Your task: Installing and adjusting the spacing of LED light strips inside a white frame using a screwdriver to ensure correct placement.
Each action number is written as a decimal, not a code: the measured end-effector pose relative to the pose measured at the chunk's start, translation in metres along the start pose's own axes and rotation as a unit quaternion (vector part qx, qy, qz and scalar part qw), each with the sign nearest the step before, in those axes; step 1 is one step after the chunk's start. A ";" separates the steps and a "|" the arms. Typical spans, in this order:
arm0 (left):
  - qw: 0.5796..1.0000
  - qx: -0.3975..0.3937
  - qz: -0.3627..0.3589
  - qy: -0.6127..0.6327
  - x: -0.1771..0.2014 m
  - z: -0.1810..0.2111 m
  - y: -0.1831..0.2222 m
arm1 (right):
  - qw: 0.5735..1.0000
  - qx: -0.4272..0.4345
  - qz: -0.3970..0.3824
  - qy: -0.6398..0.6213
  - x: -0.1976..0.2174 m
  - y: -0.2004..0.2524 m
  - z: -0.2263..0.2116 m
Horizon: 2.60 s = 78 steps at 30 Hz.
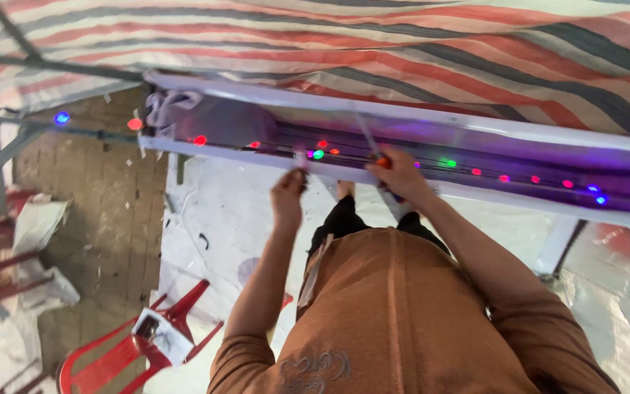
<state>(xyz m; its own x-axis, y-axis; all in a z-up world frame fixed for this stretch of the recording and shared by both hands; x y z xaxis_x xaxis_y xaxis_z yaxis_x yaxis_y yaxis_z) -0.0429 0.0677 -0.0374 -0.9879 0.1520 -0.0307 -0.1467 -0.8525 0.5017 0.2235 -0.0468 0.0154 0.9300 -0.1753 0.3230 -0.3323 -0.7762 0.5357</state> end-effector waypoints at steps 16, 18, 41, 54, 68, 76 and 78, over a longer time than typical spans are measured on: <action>0.931 -0.208 0.300 0.013 0.251 0.099 -0.200 | 0.972 -0.071 0.097 -0.202 0.038 0.077 -0.007; 0.934 -0.214 0.287 -0.011 0.240 0.111 -0.194 | 0.971 -0.073 0.099 -0.205 0.036 0.080 -0.011; 0.913 -0.337 0.138 -0.182 0.071 0.145 -0.054 | 0.971 -0.017 0.055 -0.232 0.011 0.107 -0.003; 0.903 0.145 -0.381 0.134 -0.182 0.112 0.094 | 0.950 0.046 0.268 -0.155 0.008 0.228 -0.033; 0.853 0.155 -0.498 0.023 -0.294 0.010 0.243 | 0.882 0.093 0.417 -0.197 0.054 0.370 0.099; 0.847 0.143 -0.512 0.008 -0.327 -0.015 0.302 | 0.860 0.059 0.447 -0.238 0.064 0.430 0.145; 0.846 0.141 -0.514 0.007 -0.332 -0.020 0.306 | 0.856 0.059 0.448 -0.249 0.068 0.436 0.150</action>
<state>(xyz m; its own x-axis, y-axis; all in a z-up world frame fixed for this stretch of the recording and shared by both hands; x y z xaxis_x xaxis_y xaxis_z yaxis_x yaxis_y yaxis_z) 0.2393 -0.2536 0.1089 -0.3456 0.7336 -0.5851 -0.9133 -0.1197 0.3893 0.1654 -0.4878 0.1533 0.2704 -0.9469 0.1739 -0.9572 -0.2451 0.1539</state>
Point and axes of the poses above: each hand's wrist, its own y-axis away from the middle knuckle, its own x-axis out of the back of the hand, z = x × y, the point moved 1 cm from there along -y, towards the middle knuckle, and after that the axes turned 5 degrees about -x, right-handed, at the moved point
